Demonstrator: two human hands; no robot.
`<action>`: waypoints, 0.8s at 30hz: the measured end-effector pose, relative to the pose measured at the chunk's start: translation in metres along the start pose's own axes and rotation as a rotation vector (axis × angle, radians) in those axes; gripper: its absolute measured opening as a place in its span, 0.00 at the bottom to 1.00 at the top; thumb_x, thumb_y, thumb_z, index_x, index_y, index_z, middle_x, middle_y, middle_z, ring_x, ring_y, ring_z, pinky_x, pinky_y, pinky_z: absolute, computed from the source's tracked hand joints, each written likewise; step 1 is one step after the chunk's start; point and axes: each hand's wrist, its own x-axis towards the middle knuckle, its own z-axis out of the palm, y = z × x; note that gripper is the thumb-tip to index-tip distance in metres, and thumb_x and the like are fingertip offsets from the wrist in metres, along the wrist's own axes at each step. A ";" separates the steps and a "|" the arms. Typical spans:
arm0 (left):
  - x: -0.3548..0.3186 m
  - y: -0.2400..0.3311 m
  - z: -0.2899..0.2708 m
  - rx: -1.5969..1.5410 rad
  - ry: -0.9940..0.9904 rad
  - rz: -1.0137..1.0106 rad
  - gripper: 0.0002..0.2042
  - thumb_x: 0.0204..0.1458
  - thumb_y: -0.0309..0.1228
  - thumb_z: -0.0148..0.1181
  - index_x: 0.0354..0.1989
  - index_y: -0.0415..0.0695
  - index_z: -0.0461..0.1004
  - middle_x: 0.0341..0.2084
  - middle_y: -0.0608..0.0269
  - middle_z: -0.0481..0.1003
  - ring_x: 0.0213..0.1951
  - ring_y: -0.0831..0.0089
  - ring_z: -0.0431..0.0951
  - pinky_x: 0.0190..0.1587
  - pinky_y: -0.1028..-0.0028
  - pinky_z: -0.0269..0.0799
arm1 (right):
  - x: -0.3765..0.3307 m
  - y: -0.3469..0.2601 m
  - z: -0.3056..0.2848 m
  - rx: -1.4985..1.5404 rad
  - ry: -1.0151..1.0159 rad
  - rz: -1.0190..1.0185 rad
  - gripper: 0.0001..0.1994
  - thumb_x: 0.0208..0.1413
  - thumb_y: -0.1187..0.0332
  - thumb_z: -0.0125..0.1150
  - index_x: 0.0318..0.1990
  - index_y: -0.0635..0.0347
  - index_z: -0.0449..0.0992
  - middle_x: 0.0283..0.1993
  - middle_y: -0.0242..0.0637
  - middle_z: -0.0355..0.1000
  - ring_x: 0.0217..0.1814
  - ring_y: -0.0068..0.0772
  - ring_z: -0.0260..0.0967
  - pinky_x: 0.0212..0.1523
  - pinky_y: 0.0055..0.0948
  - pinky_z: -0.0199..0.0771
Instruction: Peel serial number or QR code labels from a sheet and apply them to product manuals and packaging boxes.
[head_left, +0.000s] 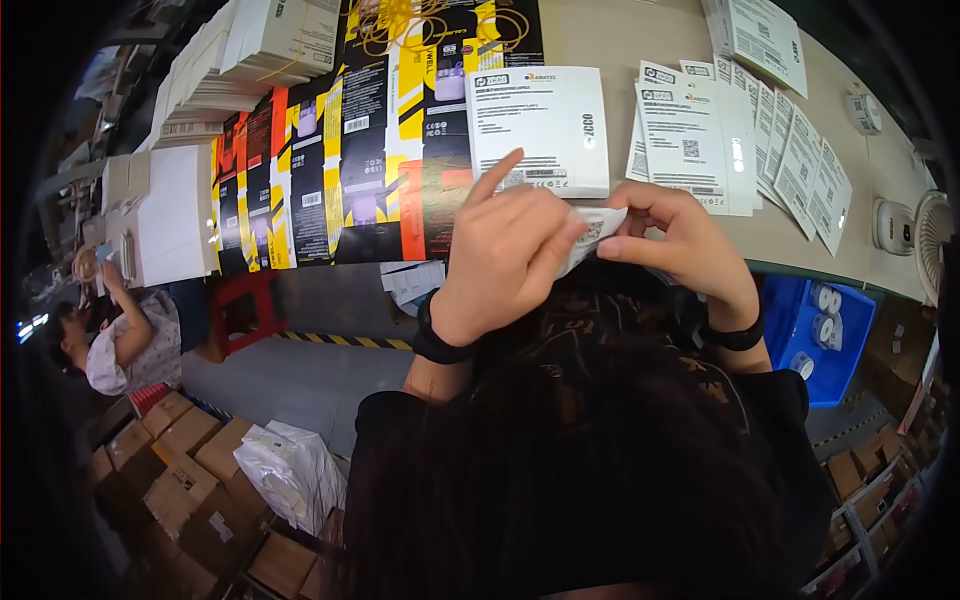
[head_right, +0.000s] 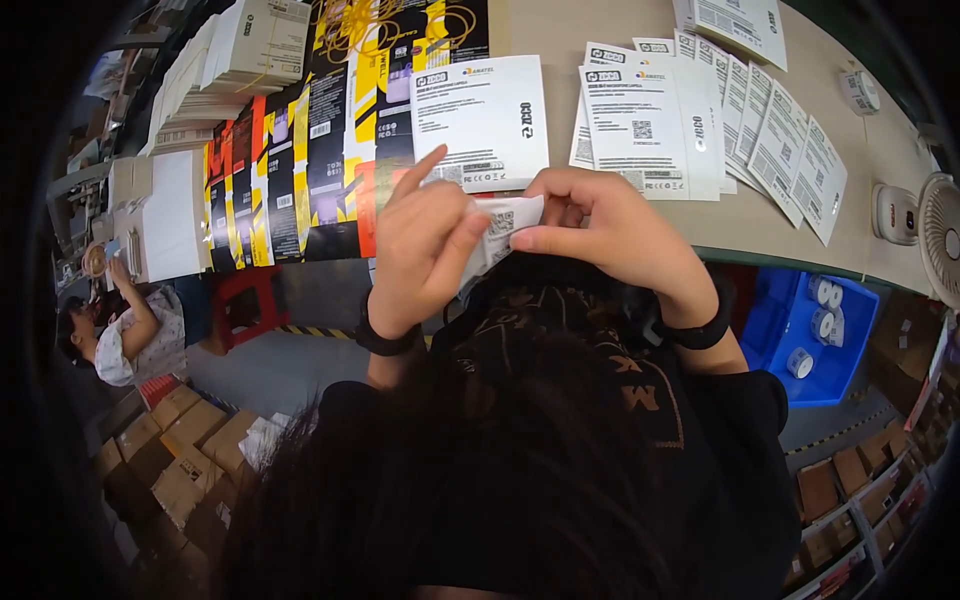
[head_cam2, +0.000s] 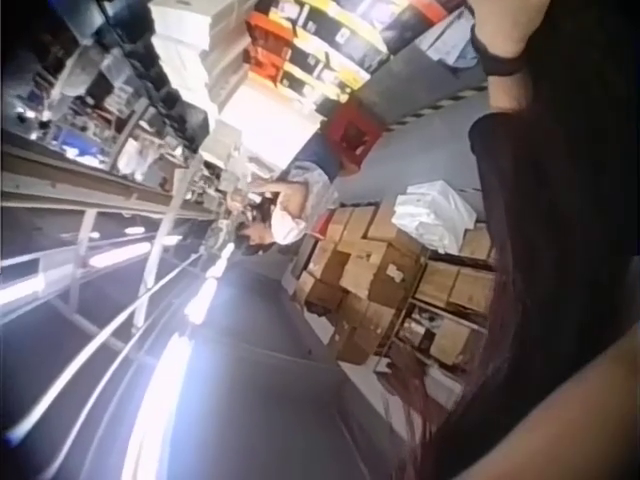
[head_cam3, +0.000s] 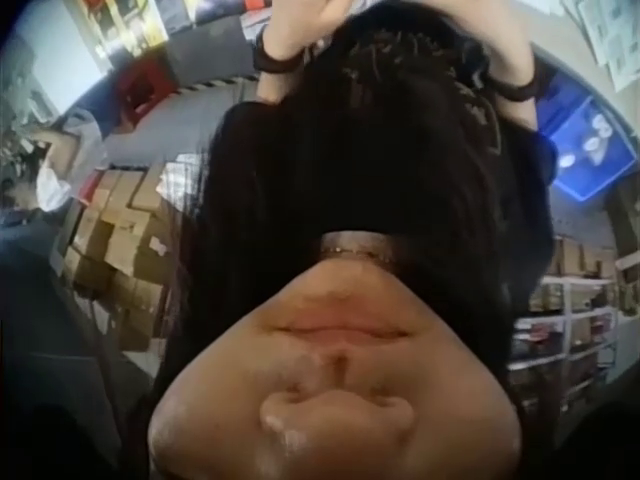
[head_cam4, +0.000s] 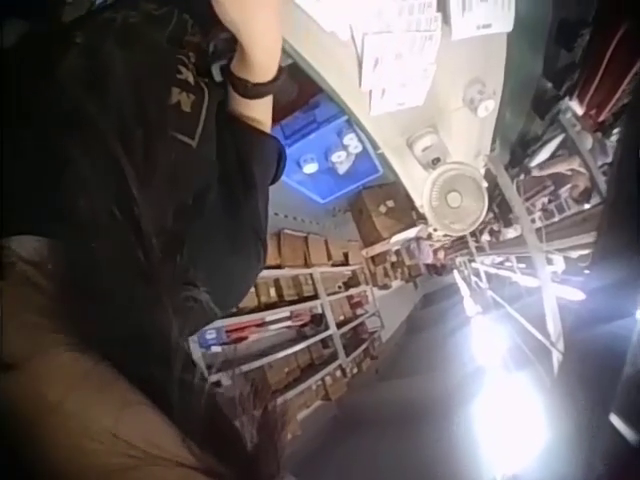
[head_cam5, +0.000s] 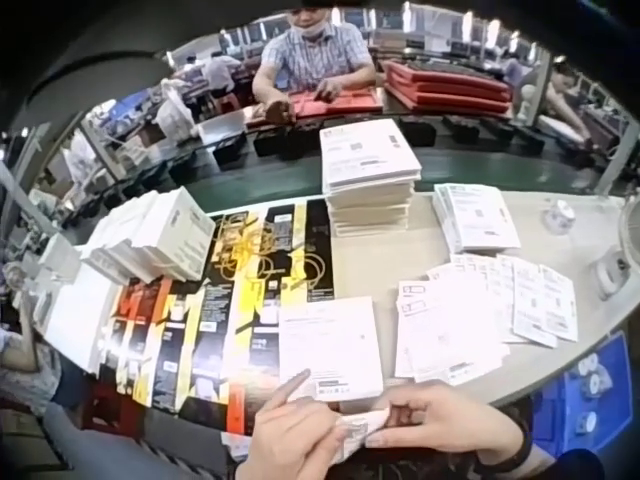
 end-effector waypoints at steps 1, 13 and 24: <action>0.000 -0.001 -0.002 0.026 0.018 -0.029 0.05 0.42 0.27 0.58 0.22 0.40 0.68 0.17 0.62 0.68 0.23 0.63 0.70 0.54 0.57 0.56 | 0.002 0.002 0.003 -0.012 -0.006 0.072 0.08 0.44 0.72 0.60 0.32 0.65 0.72 0.25 0.25 0.66 0.26 0.12 0.58 0.29 0.13 0.57; 0.011 -0.006 0.011 -0.083 0.123 -0.135 0.04 0.40 0.21 0.58 0.26 0.38 0.73 0.19 0.60 0.71 0.25 0.64 0.73 0.43 0.69 0.66 | 0.011 0.000 0.010 -0.112 0.277 -0.001 0.05 0.41 0.75 0.63 0.27 0.63 0.72 0.24 0.25 0.65 0.25 0.11 0.56 0.26 0.13 0.55; 0.014 0.001 0.016 -0.273 0.132 -0.487 0.05 0.41 0.24 0.60 0.20 0.35 0.73 0.14 0.59 0.70 0.16 0.74 0.68 0.18 0.77 0.60 | 0.016 0.005 -0.004 -0.108 0.348 -0.206 0.05 0.42 0.77 0.61 0.27 0.65 0.71 0.31 0.32 0.67 0.31 0.19 0.62 0.32 0.17 0.60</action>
